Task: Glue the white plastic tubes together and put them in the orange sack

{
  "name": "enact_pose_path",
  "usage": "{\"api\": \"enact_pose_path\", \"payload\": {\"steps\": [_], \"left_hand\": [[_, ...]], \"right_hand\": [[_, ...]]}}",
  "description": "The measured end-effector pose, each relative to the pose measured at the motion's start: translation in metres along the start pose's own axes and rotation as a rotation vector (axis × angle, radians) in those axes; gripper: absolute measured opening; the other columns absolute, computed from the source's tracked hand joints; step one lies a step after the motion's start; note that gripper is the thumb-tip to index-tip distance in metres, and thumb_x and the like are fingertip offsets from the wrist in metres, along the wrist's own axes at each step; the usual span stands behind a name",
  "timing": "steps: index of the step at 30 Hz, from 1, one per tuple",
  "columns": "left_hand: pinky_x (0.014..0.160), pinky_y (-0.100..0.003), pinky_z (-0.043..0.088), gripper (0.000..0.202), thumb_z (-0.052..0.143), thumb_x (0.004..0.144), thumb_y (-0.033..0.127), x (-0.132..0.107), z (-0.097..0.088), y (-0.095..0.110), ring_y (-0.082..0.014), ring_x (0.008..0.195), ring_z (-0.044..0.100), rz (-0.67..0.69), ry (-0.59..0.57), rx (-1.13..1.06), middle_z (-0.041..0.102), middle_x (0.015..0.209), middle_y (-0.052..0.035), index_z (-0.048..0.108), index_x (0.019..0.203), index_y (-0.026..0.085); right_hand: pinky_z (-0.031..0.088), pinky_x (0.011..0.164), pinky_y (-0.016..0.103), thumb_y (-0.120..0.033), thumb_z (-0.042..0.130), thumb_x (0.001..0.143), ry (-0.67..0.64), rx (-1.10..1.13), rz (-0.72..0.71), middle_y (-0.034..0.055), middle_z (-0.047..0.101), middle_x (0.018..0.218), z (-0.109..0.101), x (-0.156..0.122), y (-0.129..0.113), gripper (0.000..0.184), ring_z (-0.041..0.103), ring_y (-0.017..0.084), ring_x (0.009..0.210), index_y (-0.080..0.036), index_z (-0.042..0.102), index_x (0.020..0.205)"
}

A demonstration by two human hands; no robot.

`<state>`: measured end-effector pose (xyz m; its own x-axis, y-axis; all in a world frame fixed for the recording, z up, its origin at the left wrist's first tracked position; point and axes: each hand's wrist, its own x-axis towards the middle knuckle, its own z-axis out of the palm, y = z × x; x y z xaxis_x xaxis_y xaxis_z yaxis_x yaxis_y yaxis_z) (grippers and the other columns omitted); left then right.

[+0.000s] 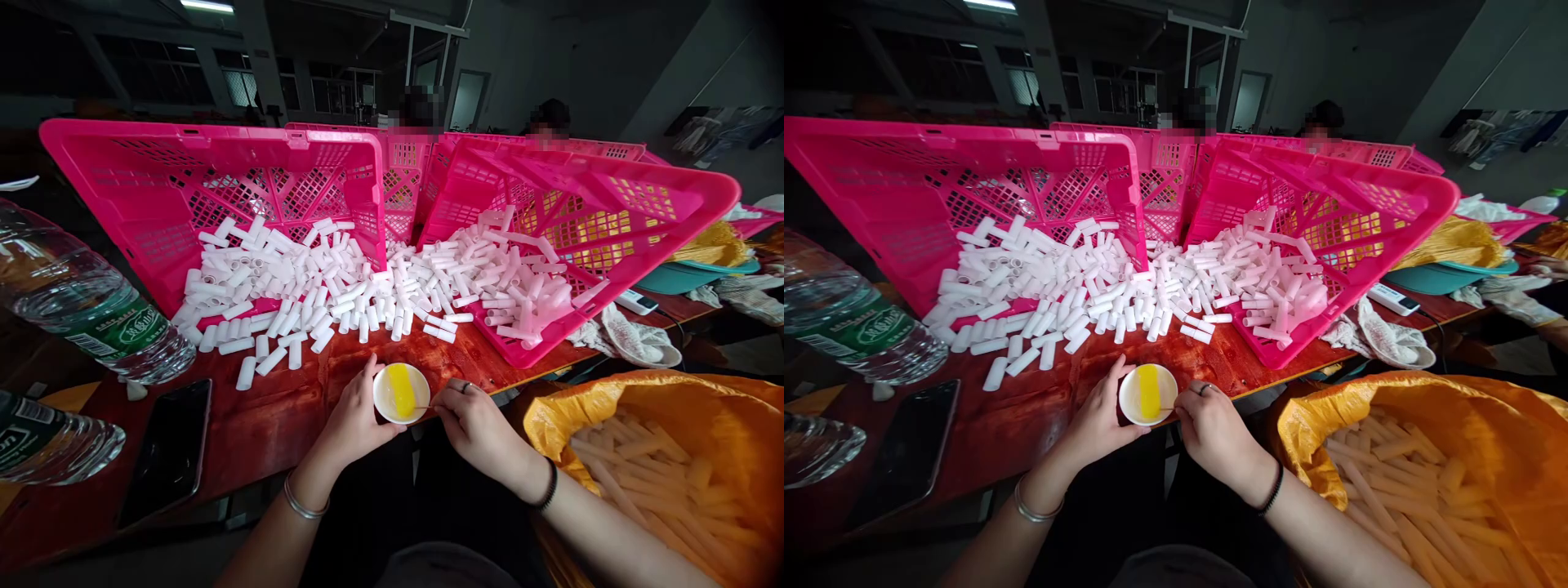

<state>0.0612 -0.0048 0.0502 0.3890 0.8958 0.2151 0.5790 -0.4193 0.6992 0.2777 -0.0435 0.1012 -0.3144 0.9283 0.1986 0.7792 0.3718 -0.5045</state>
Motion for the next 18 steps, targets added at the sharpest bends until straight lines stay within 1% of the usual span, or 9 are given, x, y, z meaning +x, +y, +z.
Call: {"api": "enact_pose_path", "payload": {"steps": [2, 5, 7, 10, 12, 16, 18], "left_hand": [[0.109, -0.054, 0.035, 0.119, 0.082, 0.062, 0.023, 0.000, 0.000, 0.000, -0.0354, 0.134, 0.041, -0.001, -0.009, 0.002, 0.044, 0.144, -0.0167, 0.002, 0.151, 0.026], [0.110, -0.056, 0.033, 0.121, 0.084, 0.061, 0.026, -0.001, 0.000, 0.000, -0.0357, 0.136, 0.039, -0.013, -0.029, 0.012, 0.042, 0.146, -0.0165, 0.002, 0.151, 0.026], [0.110, -0.056, 0.033, 0.122, 0.084, 0.061, 0.026, -0.001, 0.000, -0.001, -0.0359, 0.136, 0.039, -0.012, -0.030, 0.010, 0.042, 0.146, -0.0162, 0.001, 0.151, 0.027], [0.109, -0.057, 0.034, 0.121, 0.083, 0.062, 0.025, -0.001, 0.001, -0.002, -0.0356, 0.135, 0.040, 0.002, -0.030, 0.002, 0.043, 0.145, -0.0161, -0.001, 0.150, 0.028], [0.109, -0.057, 0.034, 0.122, 0.083, 0.063, 0.026, -0.001, 0.001, -0.003, -0.0358, 0.135, 0.040, 0.010, -0.036, 0.005, 0.042, 0.146, -0.0165, -0.002, 0.150, 0.028], [0.110, -0.058, 0.033, 0.123, 0.084, 0.062, 0.026, 0.000, -0.001, -0.005, -0.0367, 0.136, 0.038, 0.009, -0.052, -0.003, 0.042, 0.146, -0.0169, -0.001, 0.150, 0.027], [0.110, -0.059, 0.032, 0.122, 0.084, 0.062, 0.025, 0.001, -0.001, -0.004, -0.0368, 0.136, 0.038, -0.008, -0.063, -0.012, 0.042, 0.146, -0.0171, -0.001, 0.150, 0.026]], "right_hand": [[0.046, 0.068, 0.030, -0.003, 0.047, 0.082, -0.015, -0.037, 0.017, 0.0060, 0.062, 0.077, -0.009, 0.004, 0.001, 0.023, 0.058, 0.019, 0.073, -0.017, 0.064, 0.076], [0.044, 0.067, 0.030, -0.005, 0.049, 0.082, 0.004, -0.095, 0.052, 0.0058, 0.061, 0.076, -0.018, 0.012, 0.002, 0.020, 0.058, 0.020, 0.073, -0.017, 0.063, 0.074], [0.043, 0.067, 0.029, -0.004, 0.050, 0.082, -0.001, -0.085, 0.056, 0.0058, 0.061, 0.076, -0.017, 0.015, 0.001, 0.020, 0.058, 0.019, 0.073, -0.017, 0.063, 0.073], [0.042, 0.064, 0.027, -0.002, 0.050, 0.081, -0.048, -0.060, 0.025, 0.0046, 0.061, 0.075, -0.014, 0.018, -0.005, 0.021, 0.056, 0.017, 0.069, -0.017, 0.063, 0.074], [0.041, 0.063, 0.026, -0.001, 0.049, 0.081, -0.053, -0.091, 0.007, 0.0044, 0.061, 0.074, -0.016, 0.023, -0.010, 0.023, 0.055, 0.016, 0.067, -0.017, 0.063, 0.073], [0.041, 0.066, 0.027, -0.003, 0.047, 0.083, -0.024, -0.233, -0.041, 0.0069, 0.061, 0.075, -0.028, 0.047, -0.020, 0.023, 0.055, 0.017, 0.070, -0.015, 0.063, 0.072], [0.040, 0.066, 0.028, -0.003, 0.048, 0.081, -0.066, -0.311, -0.097, 0.0086, 0.062, 0.076, -0.029, 0.064, -0.026, 0.021, 0.056, 0.018, 0.072, -0.014, 0.064, 0.074]]}}
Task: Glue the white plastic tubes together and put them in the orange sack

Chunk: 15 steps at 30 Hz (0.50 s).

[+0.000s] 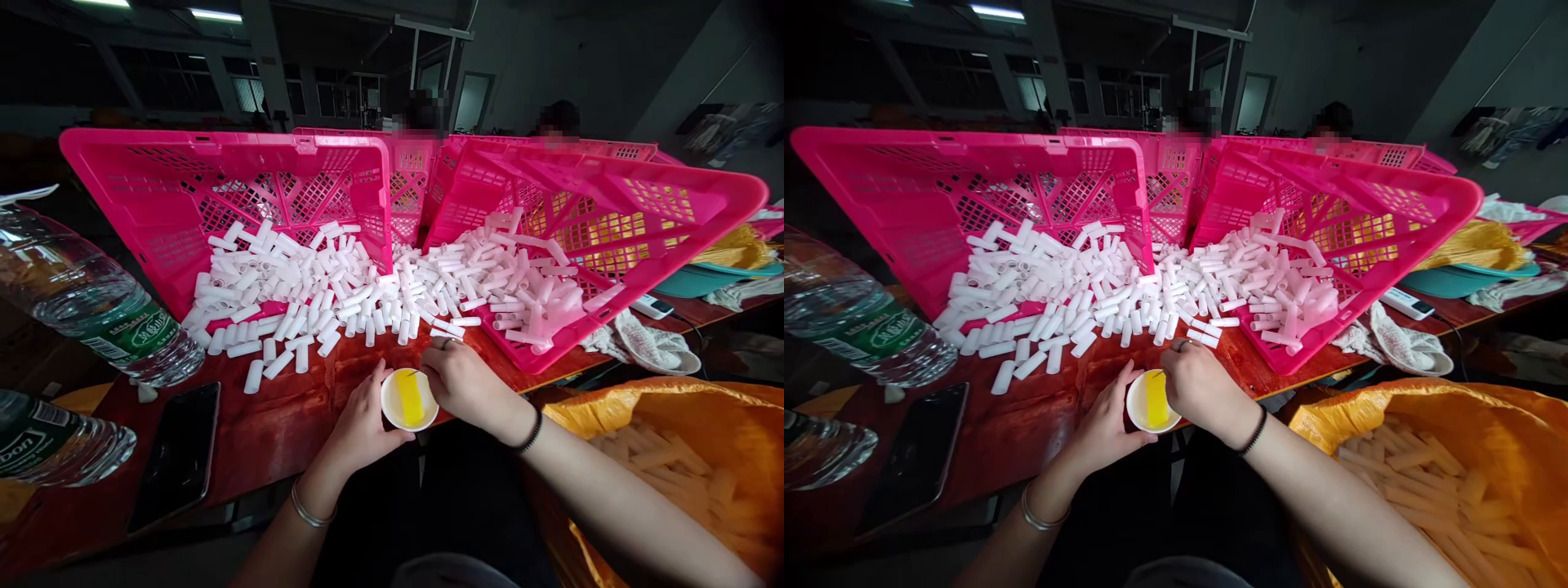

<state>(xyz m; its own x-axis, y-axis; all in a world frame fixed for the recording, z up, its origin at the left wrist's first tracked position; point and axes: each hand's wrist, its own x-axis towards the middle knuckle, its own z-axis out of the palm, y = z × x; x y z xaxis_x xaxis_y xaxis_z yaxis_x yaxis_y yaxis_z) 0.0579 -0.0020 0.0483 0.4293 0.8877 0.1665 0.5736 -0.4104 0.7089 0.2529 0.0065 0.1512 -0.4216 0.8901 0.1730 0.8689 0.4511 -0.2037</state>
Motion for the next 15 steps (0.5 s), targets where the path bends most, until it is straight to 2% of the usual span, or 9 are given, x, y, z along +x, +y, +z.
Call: {"api": "enact_pose_path", "payload": {"steps": [5, 8, 9, 11, 13, 14, 15], "left_hand": [[0.110, -0.061, 0.029, 0.120, 0.083, 0.061, 0.026, -0.001, 0.005, 0.004, -0.0386, 0.138, 0.034, -0.044, -0.013, -0.005, 0.040, 0.148, -0.0181, 0.003, 0.151, 0.025], [0.111, -0.061, 0.029, 0.123, 0.086, 0.058, 0.035, -0.007, -0.004, 0.000, -0.0413, 0.142, 0.025, -0.041, -0.074, 0.018, 0.026, 0.155, -0.0202, 0.007, 0.151, 0.023], [0.111, -0.059, 0.031, 0.120, 0.084, 0.061, 0.039, -0.008, -0.013, -0.004, -0.0411, 0.142, 0.023, -0.039, -0.071, 0.033, 0.021, 0.156, -0.0200, 0.007, 0.152, 0.022], [0.108, -0.055, 0.036, 0.101, 0.072, 0.075, 0.044, -0.009, -0.037, -0.019, -0.0381, 0.141, 0.027, -0.061, 0.044, 0.104, 0.023, 0.156, -0.0183, 0.010, 0.151, 0.022], [0.106, -0.050, 0.039, 0.061, 0.049, 0.090, 0.031, -0.003, -0.068, -0.038, -0.0324, 0.133, 0.041, -0.144, 0.252, 0.277, 0.041, 0.145, -0.0163, 0.028, 0.146, 0.021], [0.106, -0.048, 0.039, 0.047, 0.042, 0.091, 0.021, 0.002, -0.083, -0.048, -0.0311, 0.128, 0.046, -0.191, 0.275, 0.411, 0.049, 0.136, -0.0157, 0.041, 0.138, 0.018], [0.103, -0.046, 0.041, 0.044, 0.038, 0.087, 0.011, 0.009, -0.096, -0.057, -0.0306, 0.123, 0.050, -0.211, 0.200, 0.527, 0.052, 0.129, -0.0146, 0.052, 0.128, 0.017]], "right_hand": [[0.041, 0.069, 0.029, -0.004, 0.053, 0.075, -0.223, -0.125, -0.093, 0.0129, 0.067, 0.080, 0.015, 0.031, -0.015, 0.020, 0.060, 0.022, 0.076, -0.011, 0.069, 0.082], [0.042, 0.068, 0.028, -0.007, 0.053, 0.079, -0.257, -0.126, -0.117, 0.0128, 0.069, 0.079, 0.011, 0.034, -0.008, 0.017, 0.062, 0.022, 0.076, -0.011, 0.070, 0.082], [0.042, 0.067, 0.027, -0.011, 0.053, 0.083, -0.242, -0.108, -0.106, 0.0121, 0.069, 0.081, 0.006, 0.033, 0.000, 0.017, 0.063, 0.021, 0.076, -0.012, 0.070, 0.083], [0.042, 0.066, 0.026, -0.021, 0.047, 0.092, -0.157, -0.068, 0.006, 0.0108, 0.070, 0.084, -0.009, 0.031, 0.024, 0.023, 0.064, 0.019, 0.076, -0.014, 0.069, 0.087], [0.042, 0.067, 0.026, -0.023, 0.040, 0.096, -0.056, -0.059, 0.195, 0.0108, 0.071, 0.088, -0.019, 0.033, 0.051, 0.030, 0.064, 0.019, 0.078, -0.014, 0.068, 0.091], [0.042, 0.067, 0.025, -0.021, 0.040, 0.096, -0.033, -0.069, 0.276, 0.0107, 0.071, 0.088, -0.020, 0.035, 0.064, 0.030, 0.065, 0.019, 0.079, -0.014, 0.068, 0.092], [0.043, 0.066, 0.025, -0.017, 0.042, 0.094, -0.038, -0.088, 0.330, 0.0106, 0.072, 0.088, -0.017, 0.038, 0.074, 0.027, 0.065, 0.019, 0.079, -0.014, 0.069, 0.092]]}}
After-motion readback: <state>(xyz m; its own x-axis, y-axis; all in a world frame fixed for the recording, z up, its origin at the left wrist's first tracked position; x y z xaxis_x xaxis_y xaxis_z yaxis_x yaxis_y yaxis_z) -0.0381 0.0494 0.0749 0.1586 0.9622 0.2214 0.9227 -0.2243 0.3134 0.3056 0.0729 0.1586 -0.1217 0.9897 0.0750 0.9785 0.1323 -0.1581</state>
